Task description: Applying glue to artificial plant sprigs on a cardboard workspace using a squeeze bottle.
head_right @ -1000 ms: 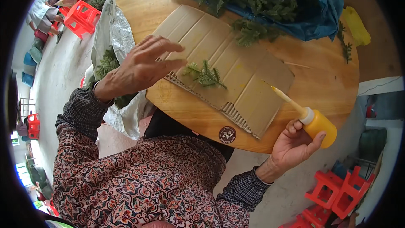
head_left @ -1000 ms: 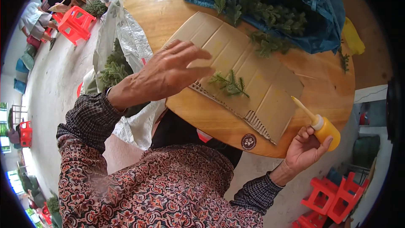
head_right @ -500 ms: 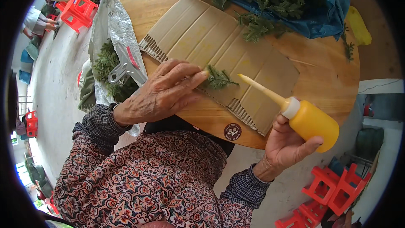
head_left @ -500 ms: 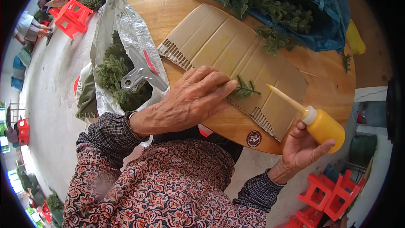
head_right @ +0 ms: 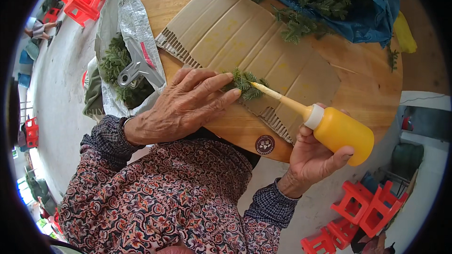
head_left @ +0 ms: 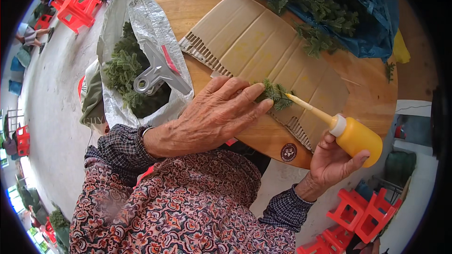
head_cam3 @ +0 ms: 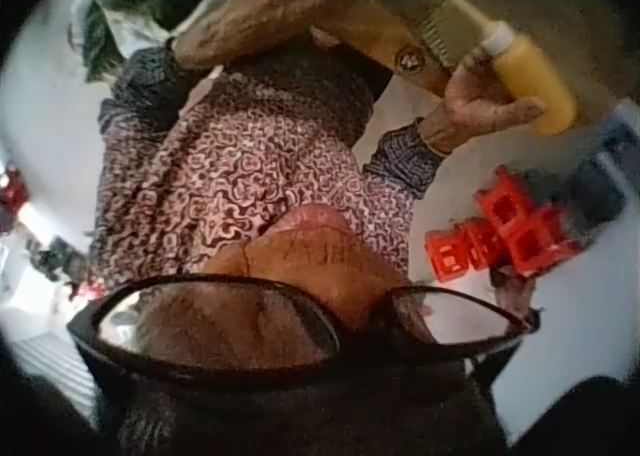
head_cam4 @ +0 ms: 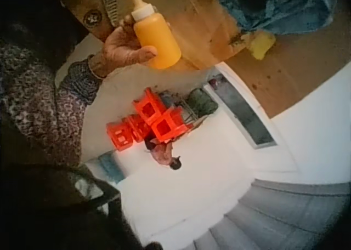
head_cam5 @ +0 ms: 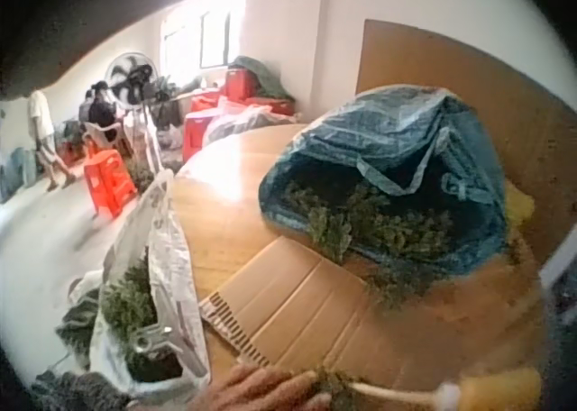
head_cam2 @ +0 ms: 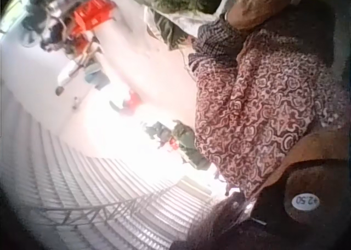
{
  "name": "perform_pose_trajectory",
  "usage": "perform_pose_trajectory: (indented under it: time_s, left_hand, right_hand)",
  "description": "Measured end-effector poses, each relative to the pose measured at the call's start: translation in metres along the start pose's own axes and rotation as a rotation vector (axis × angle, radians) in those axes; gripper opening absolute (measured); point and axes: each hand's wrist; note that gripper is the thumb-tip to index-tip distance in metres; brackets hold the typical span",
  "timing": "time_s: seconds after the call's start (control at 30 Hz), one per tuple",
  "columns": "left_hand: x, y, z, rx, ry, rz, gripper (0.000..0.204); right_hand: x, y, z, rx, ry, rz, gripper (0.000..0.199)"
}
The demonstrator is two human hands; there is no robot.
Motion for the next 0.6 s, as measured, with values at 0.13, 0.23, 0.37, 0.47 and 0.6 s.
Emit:
perform_pose_trajectory:
  time_s: [0.13, 0.23, 0.37, 0.47, 0.6]
  left_hand:
    - [0.002, 0.002, 0.001, 0.002, -0.001, -0.01, 0.043]
    - [0.006, 0.002, 0.001, -0.042, 0.005, -0.051, 0.041]
    - [0.007, 0.003, 0.0, -0.065, 0.019, -0.072, 0.039]
    - [0.006, 0.003, 0.0, -0.072, 0.024, -0.088, 0.038]
    - [0.006, 0.002, 0.002, -0.064, 0.037, -0.09, 0.037]
  right_hand:
    - [-0.001, -0.003, -0.001, -0.05, 0.054, -0.029, 0.071]
    - [0.0, -0.004, 0.001, -0.19, 0.112, -0.078, 0.07]
    - [0.0, 0.003, 0.005, -0.252, 0.15, -0.143, 0.067]
    - [0.0, 0.006, 0.006, -0.255, 0.103, -0.14, 0.064]
    - [-0.001, 0.007, 0.008, -0.2, -0.062, -0.069, 0.058]
Point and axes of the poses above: each hand's wrist, its own x-axis towards the middle knuckle, its own z-axis out of the palm, y = z × x, and after that the axes turned 14 degrees about z, right-handed
